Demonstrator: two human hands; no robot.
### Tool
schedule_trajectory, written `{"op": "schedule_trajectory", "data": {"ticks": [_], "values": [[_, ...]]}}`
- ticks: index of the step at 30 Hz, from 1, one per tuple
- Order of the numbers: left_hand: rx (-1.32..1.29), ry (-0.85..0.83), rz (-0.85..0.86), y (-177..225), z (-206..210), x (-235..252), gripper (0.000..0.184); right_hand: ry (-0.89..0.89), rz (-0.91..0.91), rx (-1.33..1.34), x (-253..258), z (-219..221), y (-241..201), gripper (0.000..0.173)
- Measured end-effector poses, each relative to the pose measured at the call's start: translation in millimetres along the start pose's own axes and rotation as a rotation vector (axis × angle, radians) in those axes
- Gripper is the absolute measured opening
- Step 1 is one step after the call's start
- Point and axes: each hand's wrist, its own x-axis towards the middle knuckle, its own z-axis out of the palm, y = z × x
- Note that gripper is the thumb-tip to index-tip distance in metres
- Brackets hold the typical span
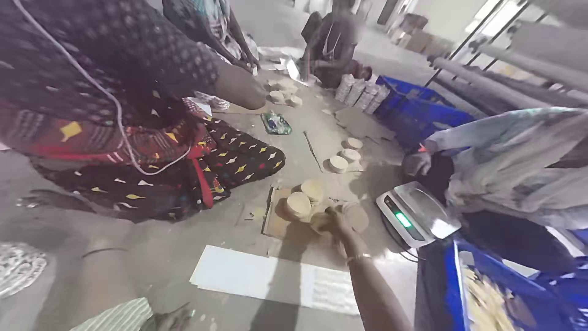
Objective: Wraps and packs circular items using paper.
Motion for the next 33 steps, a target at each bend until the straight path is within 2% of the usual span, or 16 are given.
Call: {"op": "schedule_trajectory", "data": {"ticks": [2, 4, 6, 8, 10, 12, 13, 17, 19, 21, 22, 24, 26, 28, 31, 33], "values": [[0.206, -0.133, 0.079, 44, -6, -11, 0.040, 0.153, -0.087, 0.182, -65, 19, -21, 0.050], [0.147, -0.237, 0.209, 73, -2, -24, 0.042, 0.253, -0.194, 0.372, -128, 52, -44, 0.055], [-0.016, -0.221, 0.483, 58, 20, -39, 0.055, 0.282, -0.364, 0.612, -184, 107, -59, 0.054], [0.067, -0.252, 0.637, 56, 31, -54, 0.071, 0.172, -0.364, 0.746, -226, 158, -73, 0.050], [0.239, -0.422, 0.611, 62, 34, -56, 0.072, 0.078, -0.298, 0.761, -240, 206, -72, 0.047], [0.413, -0.687, 0.406, 63, 35, -50, 0.062, 0.011, -0.244, 0.676, -238, 245, -63, 0.049], [0.442, -0.727, 0.357, 57, 36, -49, 0.057, -0.040, -0.218, 0.616, -240, 249, -61, 0.050], [0.446, -0.817, 0.282, 62, 24, -42, 0.053, -0.284, -0.216, 0.357, -238, 217, -70, 0.050], [0.462, -0.815, 0.225, 65, 17, -44, 0.055, -0.410, -0.302, 0.308, -224, 191, -65, 0.057], [0.460, -0.775, 0.179, 63, 13, -46, 0.055, -0.331, -0.331, 0.466, -200, 162, -52, 0.044], [0.429, -0.757, 0.142, 62, 13, -47, 0.054, -0.179, -0.275, 0.571, -186, 149, -49, 0.032], [0.259, -0.646, 0.046, 52, 19, -52, 0.054, 0.219, -0.098, 0.615, -147, 124, -46, 0.034], [0.045, -0.530, -0.103, 47, 26, -47, 0.057, 0.438, 0.085, 0.433, -92, 99, -33, 0.038], [-0.101, -0.462, -0.253, 44, 33, -41, 0.064, 0.366, 0.187, 0.294, -38, 74, -9, 0.076], [-0.176, -0.399, -0.315, 50, 37, -36, 0.060, 0.244, 0.203, 0.119, 26, 55, 15, 0.064], [-0.229, -0.385, -0.371, 58, 37, -33, 0.054, 0.135, 0.217, -0.053, 53, 41, 18, 0.074]]}}
